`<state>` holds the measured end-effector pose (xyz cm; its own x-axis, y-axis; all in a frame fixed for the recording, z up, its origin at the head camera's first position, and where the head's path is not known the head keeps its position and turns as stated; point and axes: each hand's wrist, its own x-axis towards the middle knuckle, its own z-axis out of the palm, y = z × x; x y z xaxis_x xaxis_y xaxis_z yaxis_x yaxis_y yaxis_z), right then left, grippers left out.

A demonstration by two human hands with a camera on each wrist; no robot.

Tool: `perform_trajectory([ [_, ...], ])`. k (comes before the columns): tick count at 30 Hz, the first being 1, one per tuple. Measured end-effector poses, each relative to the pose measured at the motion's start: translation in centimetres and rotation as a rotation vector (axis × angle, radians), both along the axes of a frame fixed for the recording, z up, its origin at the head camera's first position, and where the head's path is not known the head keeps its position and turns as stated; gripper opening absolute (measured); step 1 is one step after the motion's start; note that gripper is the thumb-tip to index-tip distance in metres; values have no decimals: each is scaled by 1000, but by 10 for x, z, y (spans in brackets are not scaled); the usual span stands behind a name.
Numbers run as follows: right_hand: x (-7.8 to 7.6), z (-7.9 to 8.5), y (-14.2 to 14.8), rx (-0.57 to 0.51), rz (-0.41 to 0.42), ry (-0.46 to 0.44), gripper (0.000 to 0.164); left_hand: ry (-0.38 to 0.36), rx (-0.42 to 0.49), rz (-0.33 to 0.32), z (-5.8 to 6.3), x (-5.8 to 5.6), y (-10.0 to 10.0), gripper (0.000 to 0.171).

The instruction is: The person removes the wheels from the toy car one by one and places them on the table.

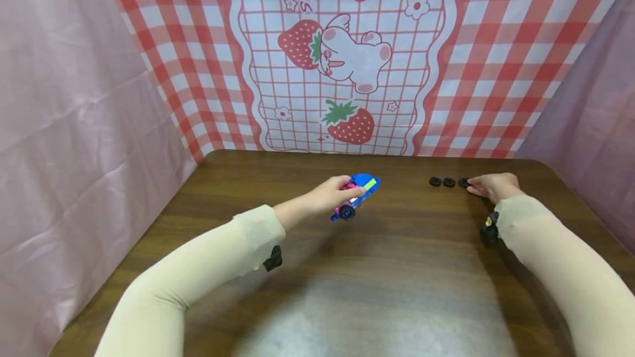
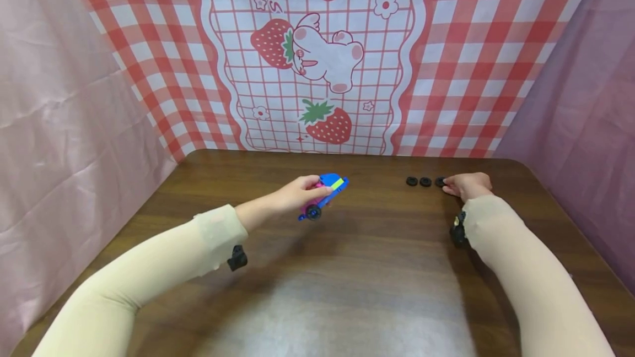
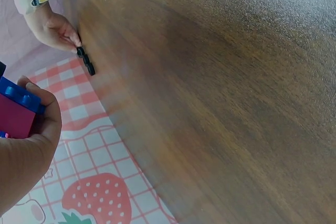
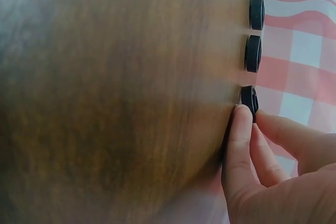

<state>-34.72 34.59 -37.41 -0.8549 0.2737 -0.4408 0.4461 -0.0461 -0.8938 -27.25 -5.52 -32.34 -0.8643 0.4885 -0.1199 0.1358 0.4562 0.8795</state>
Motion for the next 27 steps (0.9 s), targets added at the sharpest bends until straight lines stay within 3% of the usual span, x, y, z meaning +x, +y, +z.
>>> perform_trajectory([
  [10, 3, 4, 3, -22, 10, -4, 81, 7, 0, -5, -2, -1, 6, 36],
  [15, 7, 6, 4, -50, 48, -7, 73, -18, 16, -1, -3, 0, 7, 36],
  [18, 10, 6, 5, -70, 75, -13, 59, -74, 64, 4, -3, 0, 7, 37],
  [23, 12, 5, 10, -105, 82, -3, 13, -149, 130, -27, -2, 1, 11, 39],
  [27, 13, 3, 15, -168, 110, 7, 16, -198, 165, -43, -1, 2, 14, 30],
])
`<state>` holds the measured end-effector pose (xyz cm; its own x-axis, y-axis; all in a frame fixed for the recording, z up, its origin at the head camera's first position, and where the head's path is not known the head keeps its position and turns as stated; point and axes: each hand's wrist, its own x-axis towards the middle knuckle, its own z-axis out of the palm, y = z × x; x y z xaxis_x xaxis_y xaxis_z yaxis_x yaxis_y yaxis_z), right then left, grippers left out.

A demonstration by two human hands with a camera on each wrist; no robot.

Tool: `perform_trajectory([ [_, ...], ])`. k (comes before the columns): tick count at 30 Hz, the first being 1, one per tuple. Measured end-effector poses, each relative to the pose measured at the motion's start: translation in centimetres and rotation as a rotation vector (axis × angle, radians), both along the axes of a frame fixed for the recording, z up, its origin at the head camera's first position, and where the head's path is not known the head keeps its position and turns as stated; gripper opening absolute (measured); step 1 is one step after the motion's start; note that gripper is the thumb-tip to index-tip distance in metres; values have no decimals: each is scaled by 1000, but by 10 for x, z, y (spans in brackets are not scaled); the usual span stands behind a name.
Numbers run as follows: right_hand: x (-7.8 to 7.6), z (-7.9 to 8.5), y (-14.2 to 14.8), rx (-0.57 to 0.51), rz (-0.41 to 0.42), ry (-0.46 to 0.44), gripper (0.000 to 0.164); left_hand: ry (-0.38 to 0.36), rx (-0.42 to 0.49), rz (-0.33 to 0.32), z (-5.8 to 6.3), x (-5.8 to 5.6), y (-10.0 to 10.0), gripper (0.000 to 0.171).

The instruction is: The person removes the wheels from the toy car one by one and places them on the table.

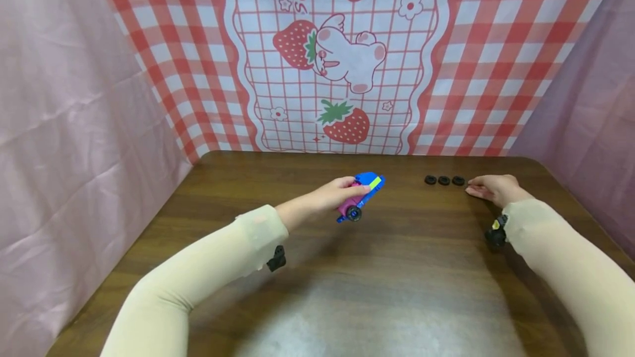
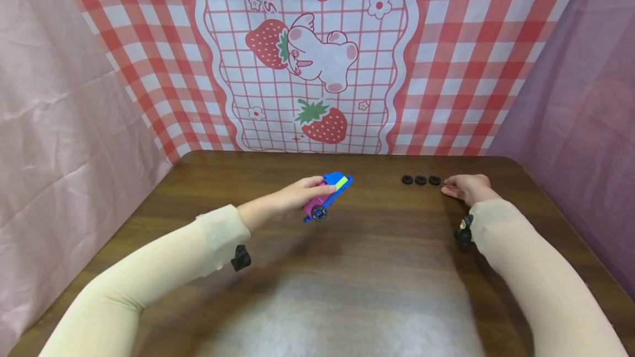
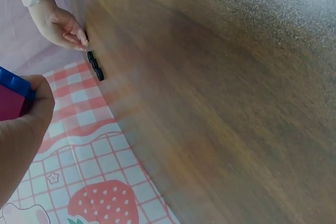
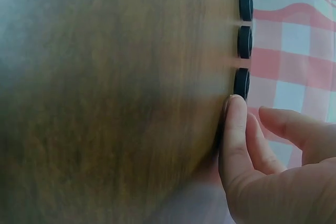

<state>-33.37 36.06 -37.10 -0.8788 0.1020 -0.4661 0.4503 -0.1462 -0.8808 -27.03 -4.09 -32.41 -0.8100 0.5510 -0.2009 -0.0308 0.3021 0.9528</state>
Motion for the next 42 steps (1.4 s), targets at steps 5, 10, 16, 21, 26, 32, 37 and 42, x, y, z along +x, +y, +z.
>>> perform_trajectory([
  [5, 3, 2, 1, -55, 59, 21, 31, -65, 58, -25, 1, 0, 3, 23],
  [10, 8, 10, -4, -39, 121, 33, 34, -104, 80, -32, 4, 0, 3, 34],
  [16, 14, 16, -13, 39, 213, 77, 29, -118, 105, -49, 7, 0, 1, 31],
  [21, 16, 21, -22, 48, 247, 94, 26, -87, 117, -77, 8, -1, 0, 26],
  [26, 17, 27, -33, -11, 267, 127, 16, -56, 141, -94, 10, 0, 0, 24],
  [32, 21, 36, -50, -64, 318, 144, 34, -42, 168, -54, 8, 0, 1, 21],
  [37, 30, 44, -67, -22, 359, 170, 23, -30, 169, -10, 6, -4, 1, 28],
  [42, 38, 48, -85, 37, 420, 209, 26, -18, 172, 33, 5, -6, 1, 33],
])
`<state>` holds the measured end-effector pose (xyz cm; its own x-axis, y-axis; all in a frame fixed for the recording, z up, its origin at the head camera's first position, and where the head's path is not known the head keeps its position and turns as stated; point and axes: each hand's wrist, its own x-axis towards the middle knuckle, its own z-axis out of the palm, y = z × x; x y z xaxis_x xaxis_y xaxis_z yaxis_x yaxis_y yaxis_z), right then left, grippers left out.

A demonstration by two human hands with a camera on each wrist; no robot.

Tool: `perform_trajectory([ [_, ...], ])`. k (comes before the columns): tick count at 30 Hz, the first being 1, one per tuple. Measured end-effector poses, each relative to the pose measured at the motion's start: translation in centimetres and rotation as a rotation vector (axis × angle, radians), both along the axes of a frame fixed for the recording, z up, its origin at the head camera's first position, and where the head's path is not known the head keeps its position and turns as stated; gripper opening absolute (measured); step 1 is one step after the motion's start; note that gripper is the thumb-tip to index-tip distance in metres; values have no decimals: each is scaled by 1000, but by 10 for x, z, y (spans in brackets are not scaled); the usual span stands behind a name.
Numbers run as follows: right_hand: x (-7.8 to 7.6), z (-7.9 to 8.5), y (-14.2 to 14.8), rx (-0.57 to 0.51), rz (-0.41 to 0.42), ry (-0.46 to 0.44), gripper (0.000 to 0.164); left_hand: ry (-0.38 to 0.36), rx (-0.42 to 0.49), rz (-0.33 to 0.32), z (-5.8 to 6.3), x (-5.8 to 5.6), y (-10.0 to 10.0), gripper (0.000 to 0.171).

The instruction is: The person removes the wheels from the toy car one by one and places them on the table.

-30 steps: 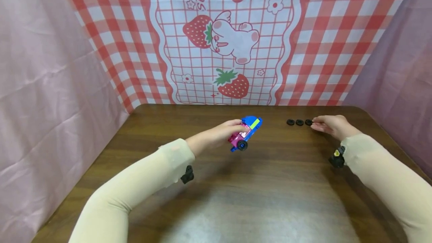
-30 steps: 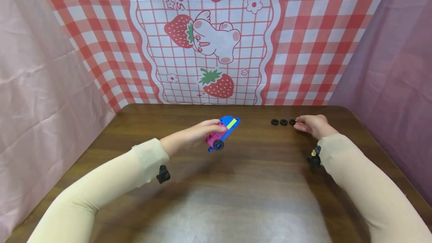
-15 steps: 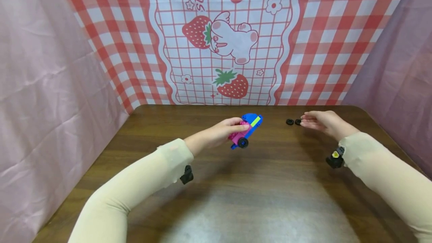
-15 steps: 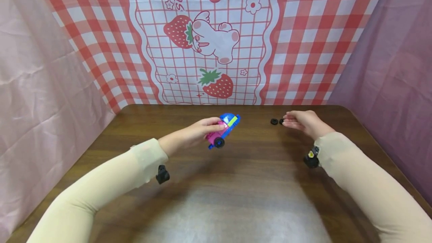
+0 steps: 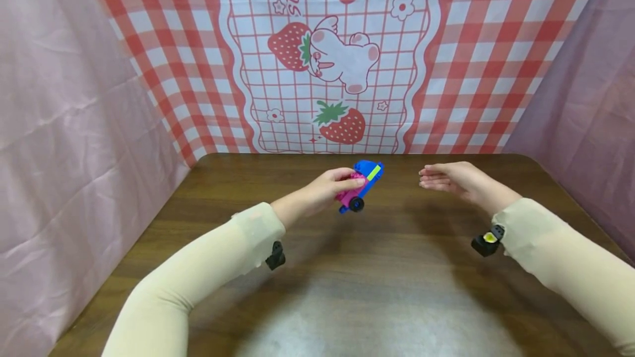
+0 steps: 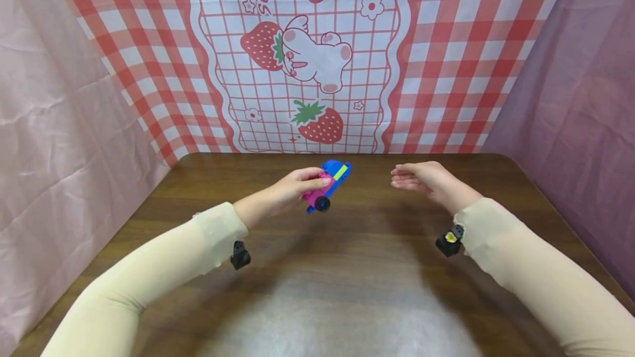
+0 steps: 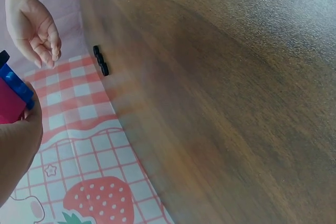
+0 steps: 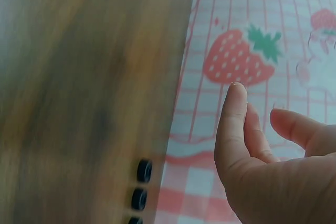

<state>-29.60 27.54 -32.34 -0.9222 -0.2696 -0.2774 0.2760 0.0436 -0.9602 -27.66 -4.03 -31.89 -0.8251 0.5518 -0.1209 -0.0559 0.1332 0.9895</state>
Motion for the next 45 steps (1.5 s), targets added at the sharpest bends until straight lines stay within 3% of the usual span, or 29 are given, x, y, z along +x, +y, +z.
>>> perform_trajectory([
  [9, 15, 4, -40, 113, 114, 94, 50, 59, -38, 32, 0, -2, 1, 34],
  [15, 26, 6, -69, 74, 216, 105, 52, 94, -56, 70, -1, -3, 2, 35],
  [22, 36, 6, -94, 57, 275, 78, 49, 126, -78, 103, -2, -3, 2, 37],
  [28, 41, 4, -106, 75, 332, 73, 48, 165, -150, 124, -1, -4, -1, 41],
  [34, 43, 3, -114, 62, 412, 109, 50, 156, -174, 155, 2, -3, -1, 44],
  [45, 47, -2, -121, 148, 404, 255, 44, 143, -163, 121, -2, -1, -1, 43],
])
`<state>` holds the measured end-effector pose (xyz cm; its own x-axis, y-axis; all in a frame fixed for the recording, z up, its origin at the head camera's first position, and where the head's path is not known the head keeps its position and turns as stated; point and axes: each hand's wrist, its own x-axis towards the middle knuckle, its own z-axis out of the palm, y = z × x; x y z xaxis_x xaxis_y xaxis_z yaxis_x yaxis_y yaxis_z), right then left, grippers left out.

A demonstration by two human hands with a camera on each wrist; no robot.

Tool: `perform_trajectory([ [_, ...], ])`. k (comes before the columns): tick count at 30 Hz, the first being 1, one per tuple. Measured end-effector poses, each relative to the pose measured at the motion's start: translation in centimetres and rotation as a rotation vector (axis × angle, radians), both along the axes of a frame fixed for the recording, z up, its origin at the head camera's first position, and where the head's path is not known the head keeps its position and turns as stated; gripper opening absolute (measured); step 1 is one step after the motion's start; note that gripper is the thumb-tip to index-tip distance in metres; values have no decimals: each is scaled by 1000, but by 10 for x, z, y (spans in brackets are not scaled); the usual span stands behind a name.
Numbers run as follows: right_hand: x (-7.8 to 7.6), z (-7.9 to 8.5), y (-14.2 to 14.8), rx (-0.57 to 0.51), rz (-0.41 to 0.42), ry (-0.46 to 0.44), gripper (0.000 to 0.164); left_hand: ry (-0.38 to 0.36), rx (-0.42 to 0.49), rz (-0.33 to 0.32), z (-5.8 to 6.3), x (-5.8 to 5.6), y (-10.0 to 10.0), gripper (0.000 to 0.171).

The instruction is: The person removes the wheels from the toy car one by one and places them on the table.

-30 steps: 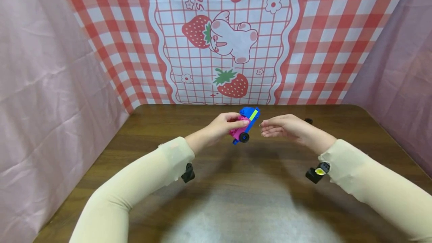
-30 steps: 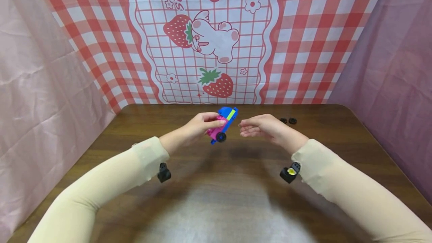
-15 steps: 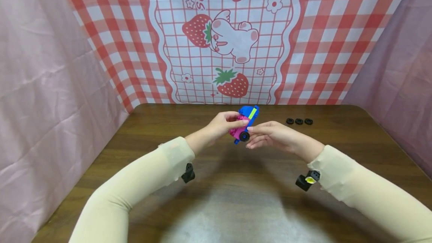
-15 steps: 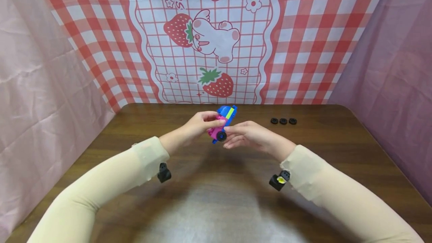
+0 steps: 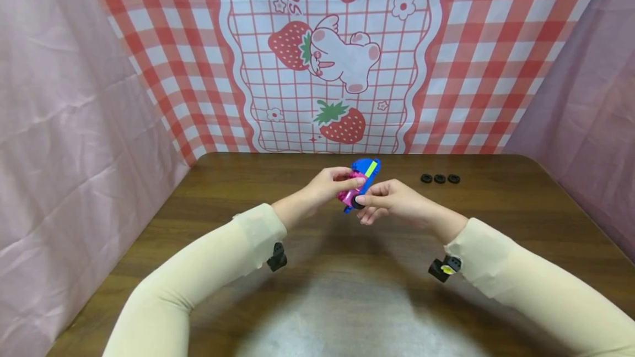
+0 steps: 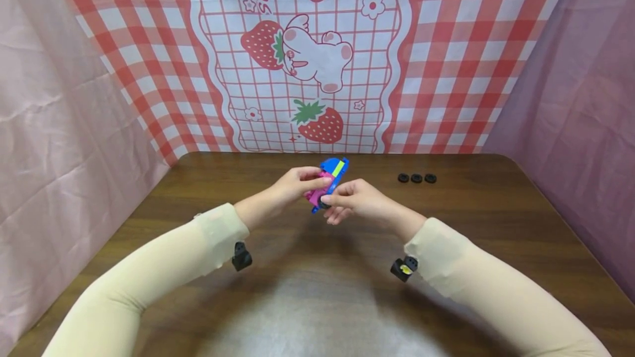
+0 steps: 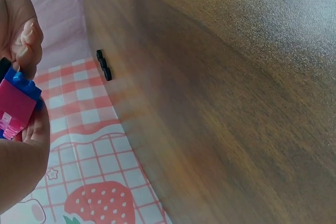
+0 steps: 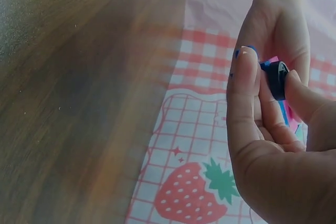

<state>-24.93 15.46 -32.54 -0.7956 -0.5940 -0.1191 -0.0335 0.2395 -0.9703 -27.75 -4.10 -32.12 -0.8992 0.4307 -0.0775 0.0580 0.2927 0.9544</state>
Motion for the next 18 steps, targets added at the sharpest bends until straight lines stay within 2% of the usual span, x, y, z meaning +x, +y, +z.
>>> perform_trajectory([
  [9, 2, 1, -3, 22, -7, 84, 41, -72, 30, -78, 0, 2, -1, 49],
  [18, 1, 0, -4, 40, 60, 98, 38, -76, 27, -102, -1, 3, -3, 47],
])
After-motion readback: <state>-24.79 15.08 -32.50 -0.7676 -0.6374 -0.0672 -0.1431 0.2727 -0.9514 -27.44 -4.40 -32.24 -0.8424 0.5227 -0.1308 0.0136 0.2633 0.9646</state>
